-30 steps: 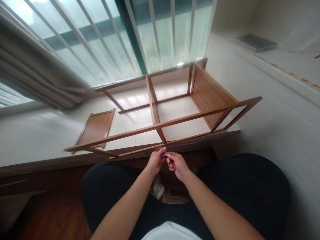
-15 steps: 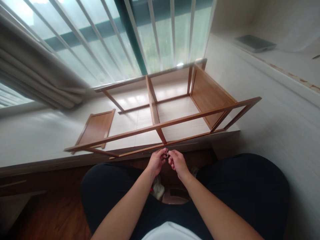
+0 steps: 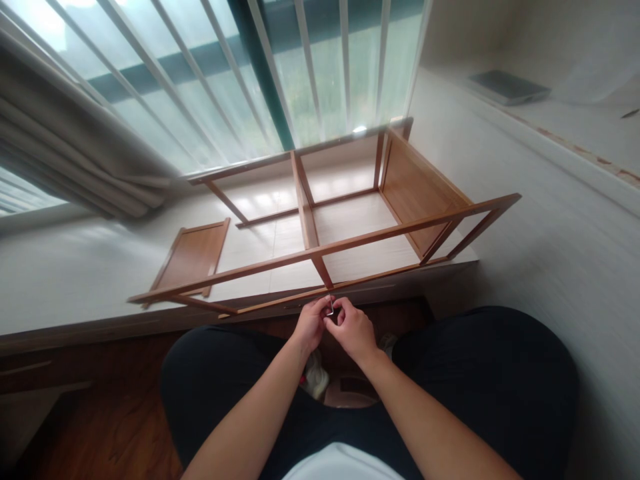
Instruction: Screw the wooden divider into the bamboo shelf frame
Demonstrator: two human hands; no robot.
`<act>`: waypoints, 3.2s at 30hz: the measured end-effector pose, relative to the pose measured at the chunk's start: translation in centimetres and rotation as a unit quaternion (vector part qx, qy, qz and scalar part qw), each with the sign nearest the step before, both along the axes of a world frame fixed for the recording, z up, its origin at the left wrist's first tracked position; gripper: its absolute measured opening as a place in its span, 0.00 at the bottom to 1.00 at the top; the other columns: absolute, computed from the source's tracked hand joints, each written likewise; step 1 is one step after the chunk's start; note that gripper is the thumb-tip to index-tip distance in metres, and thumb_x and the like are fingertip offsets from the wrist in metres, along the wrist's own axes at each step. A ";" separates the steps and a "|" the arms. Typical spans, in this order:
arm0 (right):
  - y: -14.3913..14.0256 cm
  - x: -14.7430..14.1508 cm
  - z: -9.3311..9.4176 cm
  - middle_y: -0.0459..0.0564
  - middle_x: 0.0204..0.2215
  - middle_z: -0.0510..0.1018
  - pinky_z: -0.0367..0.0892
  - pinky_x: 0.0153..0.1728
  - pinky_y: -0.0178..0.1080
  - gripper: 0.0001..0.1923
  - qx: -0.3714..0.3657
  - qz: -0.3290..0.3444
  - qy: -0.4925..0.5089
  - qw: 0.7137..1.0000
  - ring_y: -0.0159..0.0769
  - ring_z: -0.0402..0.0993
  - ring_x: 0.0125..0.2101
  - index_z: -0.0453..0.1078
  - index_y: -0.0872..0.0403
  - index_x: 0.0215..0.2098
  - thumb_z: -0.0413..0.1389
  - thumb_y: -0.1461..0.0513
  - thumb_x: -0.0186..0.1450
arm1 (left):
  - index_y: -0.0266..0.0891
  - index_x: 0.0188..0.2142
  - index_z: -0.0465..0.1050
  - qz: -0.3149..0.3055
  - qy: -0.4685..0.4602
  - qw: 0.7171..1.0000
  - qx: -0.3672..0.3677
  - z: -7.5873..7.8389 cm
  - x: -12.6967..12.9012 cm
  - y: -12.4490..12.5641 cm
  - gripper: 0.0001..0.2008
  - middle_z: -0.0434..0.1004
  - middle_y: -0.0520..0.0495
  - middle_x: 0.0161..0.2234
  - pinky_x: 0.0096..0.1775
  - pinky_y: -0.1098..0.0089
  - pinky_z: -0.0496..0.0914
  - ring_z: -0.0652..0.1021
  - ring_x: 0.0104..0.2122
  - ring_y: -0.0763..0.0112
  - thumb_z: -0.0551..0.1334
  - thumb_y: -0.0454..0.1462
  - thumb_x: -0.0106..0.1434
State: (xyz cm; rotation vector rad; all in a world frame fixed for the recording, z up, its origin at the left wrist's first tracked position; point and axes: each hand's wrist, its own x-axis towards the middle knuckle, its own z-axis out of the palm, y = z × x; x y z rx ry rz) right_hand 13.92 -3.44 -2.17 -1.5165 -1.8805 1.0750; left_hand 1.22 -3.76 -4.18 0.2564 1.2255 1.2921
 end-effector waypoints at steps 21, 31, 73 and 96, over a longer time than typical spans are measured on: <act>0.0 -0.1 -0.4 0.43 0.21 0.73 0.59 0.27 0.34 0.07 0.025 -0.012 0.019 0.999 0.34 0.70 0.24 0.72 0.50 0.35 0.57 0.56 0.62 | 0.34 0.32 0.78 0.022 -0.020 0.999 -0.022 0.4 0.2 -0.1 0.18 0.71 0.52 0.25 0.27 0.75 0.63 0.68 0.23 0.79 0.74 0.44 0.45; 0.6 -0.6 -1.5 0.38 0.15 0.66 0.46 0.13 0.28 0.15 -0.306 -0.046 0.349 0.885 0.24 0.53 0.12 0.69 0.54 0.31 0.57 0.51 0.58 | 0.36 0.32 0.74 0.011 -0.025 1.000 -0.013 0.0 0.0 -0.1 0.18 0.70 0.54 0.25 0.26 0.75 0.62 0.70 0.24 0.79 0.75 0.44 0.46; 0.1 -0.3 -0.7 0.40 0.20 0.72 0.55 0.25 0.32 0.11 0.055 -0.010 -0.038 0.998 0.33 0.70 0.23 0.68 0.49 0.37 0.60 0.56 0.58 | 0.31 0.32 0.80 0.038 -0.014 0.999 0.006 0.1 0.5 0.1 0.18 0.73 0.48 0.24 0.24 0.76 0.58 0.67 0.24 0.78 0.74 0.43 0.46; 0.4 -0.8 -2.0 0.41 0.18 0.69 0.59 0.21 0.32 0.10 -0.119 -0.012 0.247 0.962 0.30 0.63 0.18 0.67 0.53 0.34 0.51 0.55 0.65 | 0.34 0.33 0.76 0.009 -0.015 1.000 0.009 -0.1 0.2 0.0 0.18 0.71 0.50 0.26 0.24 0.76 0.62 0.71 0.24 0.77 0.73 0.45 0.48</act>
